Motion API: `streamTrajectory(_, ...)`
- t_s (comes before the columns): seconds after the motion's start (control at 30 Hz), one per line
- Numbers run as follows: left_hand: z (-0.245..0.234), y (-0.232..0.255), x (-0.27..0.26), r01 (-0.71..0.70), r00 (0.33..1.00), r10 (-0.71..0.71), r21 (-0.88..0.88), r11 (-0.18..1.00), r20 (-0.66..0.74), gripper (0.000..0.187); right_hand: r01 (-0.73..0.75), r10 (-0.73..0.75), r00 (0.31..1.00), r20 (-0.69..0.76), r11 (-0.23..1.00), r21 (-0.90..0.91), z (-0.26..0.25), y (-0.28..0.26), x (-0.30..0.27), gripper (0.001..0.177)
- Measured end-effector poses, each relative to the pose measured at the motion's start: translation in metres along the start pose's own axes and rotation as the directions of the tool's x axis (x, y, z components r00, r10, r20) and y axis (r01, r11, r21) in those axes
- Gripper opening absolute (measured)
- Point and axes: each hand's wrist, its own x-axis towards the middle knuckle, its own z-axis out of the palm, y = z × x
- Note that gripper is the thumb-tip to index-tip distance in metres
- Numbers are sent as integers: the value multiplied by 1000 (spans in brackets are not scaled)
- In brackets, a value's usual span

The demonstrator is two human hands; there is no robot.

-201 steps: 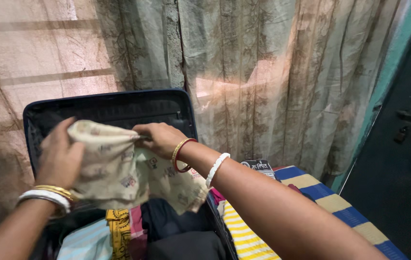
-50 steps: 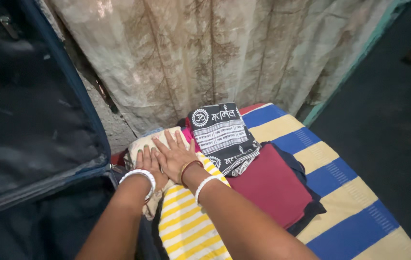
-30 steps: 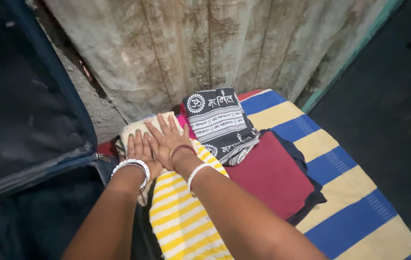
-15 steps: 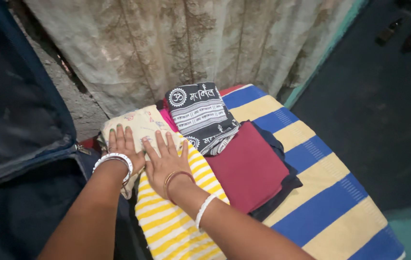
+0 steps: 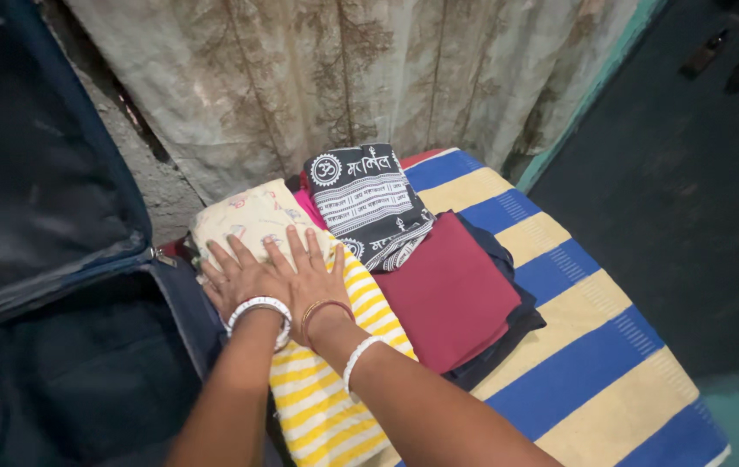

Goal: The person folds various clothing items, including a black and white patterned cloth, a yellow and white striped shirt, and patterned shorts, and packs them into a suitcase.

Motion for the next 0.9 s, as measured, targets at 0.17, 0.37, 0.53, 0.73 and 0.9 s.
streamTrajectory(0.17,-1,-1,-18,112,988,-104,-70,991,111,82,39,-37,995,-92,999,23,4,-1,-1,83)
streamTrajectory(0.37,-23,3,-31,142,957,-114,-88,986,268,82,45,-46,998,49,999,28,-11,0,-16,91)
streamTrajectory(0.53,-33,3,-52,92,946,-85,-6,996,314,79,72,-73,997,18,997,32,-15,3,-33,99)
streamTrajectory(0.73,-40,-4,-87,-70,973,72,-18,997,217,68,60,-57,984,172,998,-14,-15,5,-54,93)
streamTrajectory(0.9,-85,-9,-115,-224,965,240,-139,965,110,51,8,3,999,-52,980,201,-6,-2,-62,67)
